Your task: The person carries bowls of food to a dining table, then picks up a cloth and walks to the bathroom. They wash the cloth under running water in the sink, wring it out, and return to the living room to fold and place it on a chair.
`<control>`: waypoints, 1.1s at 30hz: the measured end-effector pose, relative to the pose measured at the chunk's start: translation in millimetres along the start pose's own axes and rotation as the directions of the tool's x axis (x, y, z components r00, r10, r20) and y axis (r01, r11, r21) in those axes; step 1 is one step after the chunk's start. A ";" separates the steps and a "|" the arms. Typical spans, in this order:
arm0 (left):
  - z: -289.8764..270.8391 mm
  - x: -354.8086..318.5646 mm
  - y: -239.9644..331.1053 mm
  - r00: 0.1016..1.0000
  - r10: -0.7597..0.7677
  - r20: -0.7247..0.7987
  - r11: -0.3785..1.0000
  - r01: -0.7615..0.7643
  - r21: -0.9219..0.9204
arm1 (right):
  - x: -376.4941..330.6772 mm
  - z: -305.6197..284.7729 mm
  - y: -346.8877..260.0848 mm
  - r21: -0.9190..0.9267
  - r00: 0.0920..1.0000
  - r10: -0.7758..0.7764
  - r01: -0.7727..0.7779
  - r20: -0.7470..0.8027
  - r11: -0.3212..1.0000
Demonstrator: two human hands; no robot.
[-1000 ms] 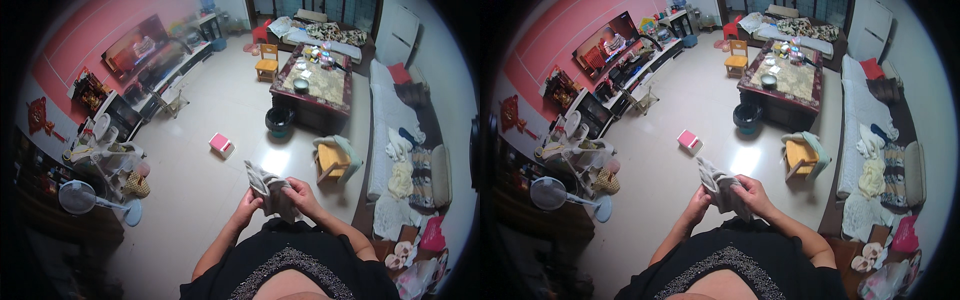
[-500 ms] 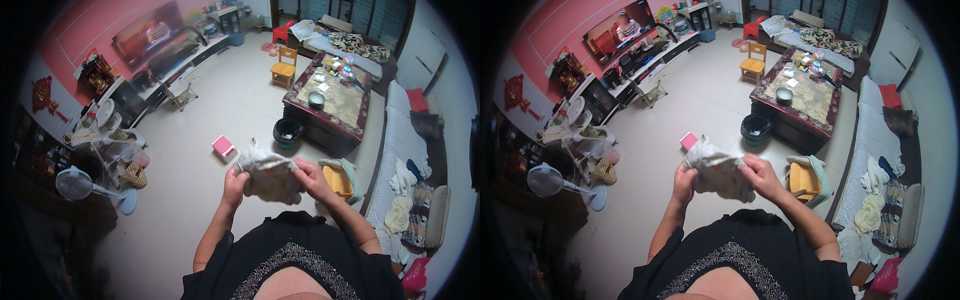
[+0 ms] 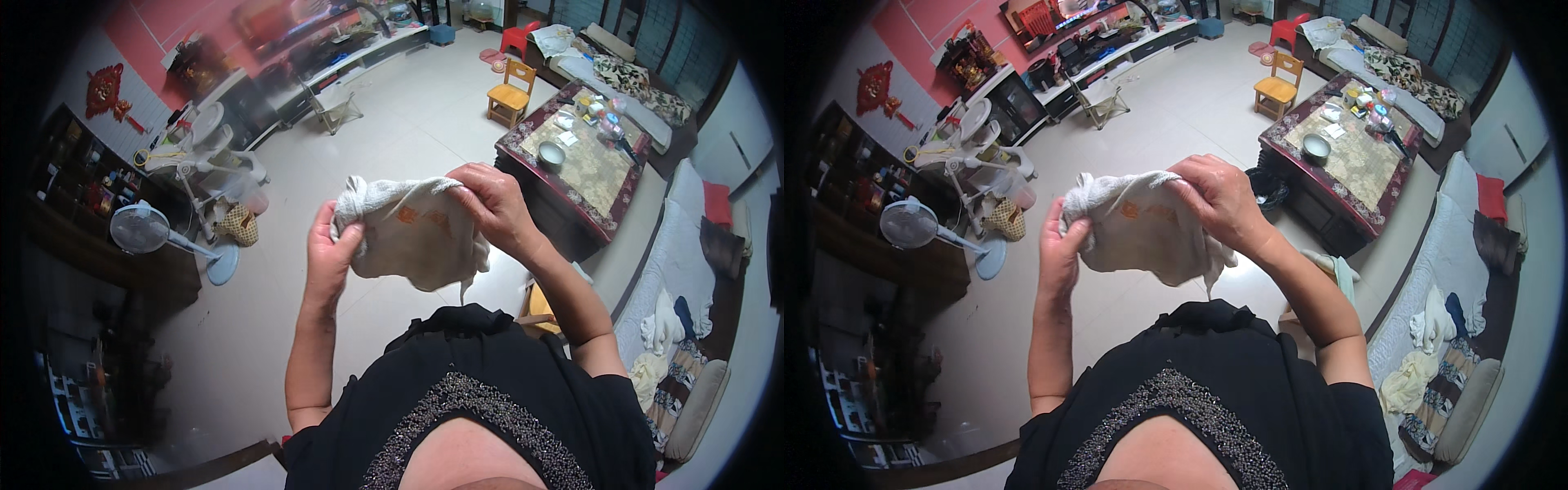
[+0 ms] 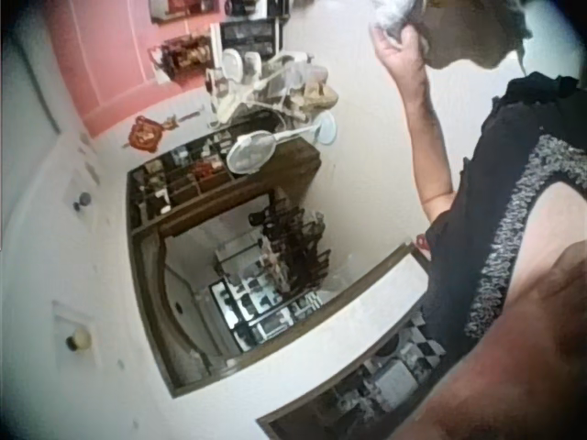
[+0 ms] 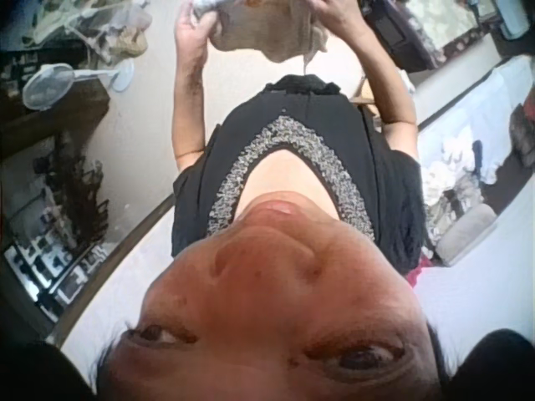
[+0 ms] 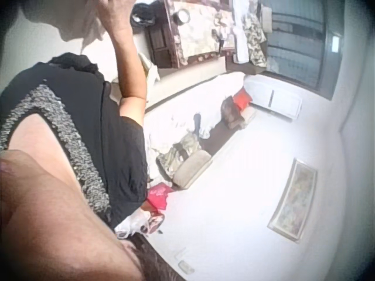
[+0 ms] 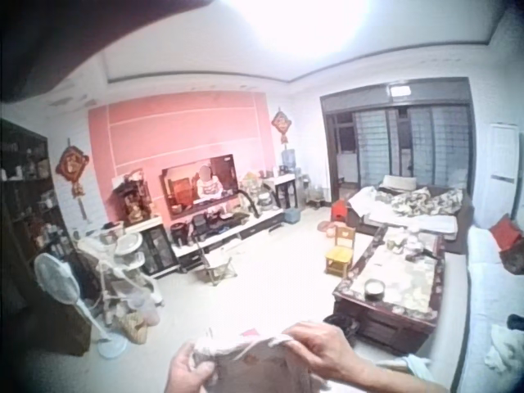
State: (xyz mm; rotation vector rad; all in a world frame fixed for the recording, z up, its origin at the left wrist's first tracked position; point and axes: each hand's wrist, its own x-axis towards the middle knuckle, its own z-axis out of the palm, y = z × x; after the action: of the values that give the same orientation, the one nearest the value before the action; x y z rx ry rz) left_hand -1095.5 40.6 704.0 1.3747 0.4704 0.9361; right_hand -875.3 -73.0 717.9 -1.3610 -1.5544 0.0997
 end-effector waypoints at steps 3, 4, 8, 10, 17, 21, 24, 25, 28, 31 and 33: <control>-13.0 -0.8 7.4 0.999 0.047 0.010 0.994 -0.048 0.096 | -3.2 -2.0 -1.8 0.117 0.996 0.078 -0.083 0.044 0.990; -12.4 -1.6 9.3 1.000 0.019 0.003 0.999 -0.019 0.050 | -2.0 -3.3 -4.4 0.171 0.991 0.109 -0.120 0.073 0.978; -6.6 2.9 22.2 0.985 -0.125 0.116 0.975 0.144 -0.169 | 9.5 2.2 -9.0 0.367 0.977 0.178 -0.208 0.113 0.906; 7.7 5.6 31.8 0.968 -0.163 0.192 0.945 0.208 -0.250 | 16.4 1.4 -13.8 0.451 0.980 0.170 -0.201 0.108 0.870; 29.8 27.9 21.4 0.993 0.002 0.120 0.999 -0.009 0.053 | 4.9 -30.0 3.6 0.251 0.963 0.248 -0.268 0.110 0.930; 42.2 40.0 25.9 0.979 0.049 0.198 0.987 -0.078 0.142 | -13.9 -48.8 8.2 0.265 0.937 0.305 -0.342 0.172 0.902; 53.3 47.1 27.9 0.965 0.091 0.245 0.963 -0.148 0.225 | -27.7 -60.6 13.8 0.389 0.898 0.321 -0.423 0.301 0.818; 56.6 48.0 29.8 0.962 0.098 0.255 0.971 -0.149 0.187 | -30.2 -65.5 10.1 0.498 0.886 0.305 -0.450 0.348 0.741; 64.0 49.8 31.0 0.954 0.112 0.277 0.989 -0.134 0.060 | -35.2 -80.4 4.2 0.552 0.877 0.284 -0.467 0.387 0.691; 62.2 51.5 25.9 0.945 0.101 0.310 0.994 -0.081 -0.079 | -39.2 -87.5 -5.1 0.383 0.930 0.279 -0.355 0.241 0.853; 62.9 51.9 23.4 0.939 0.064 0.339 0.984 -0.003 -0.178 | -38.3 -94.4 -9.4 0.261 0.927 0.311 -0.359 0.208 0.896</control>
State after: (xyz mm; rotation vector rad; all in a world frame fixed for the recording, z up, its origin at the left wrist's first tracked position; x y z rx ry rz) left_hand -1024.1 41.0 749.7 1.3527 0.0958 0.7249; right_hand -821.2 -155.6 745.1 -1.3918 -1.3519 0.6474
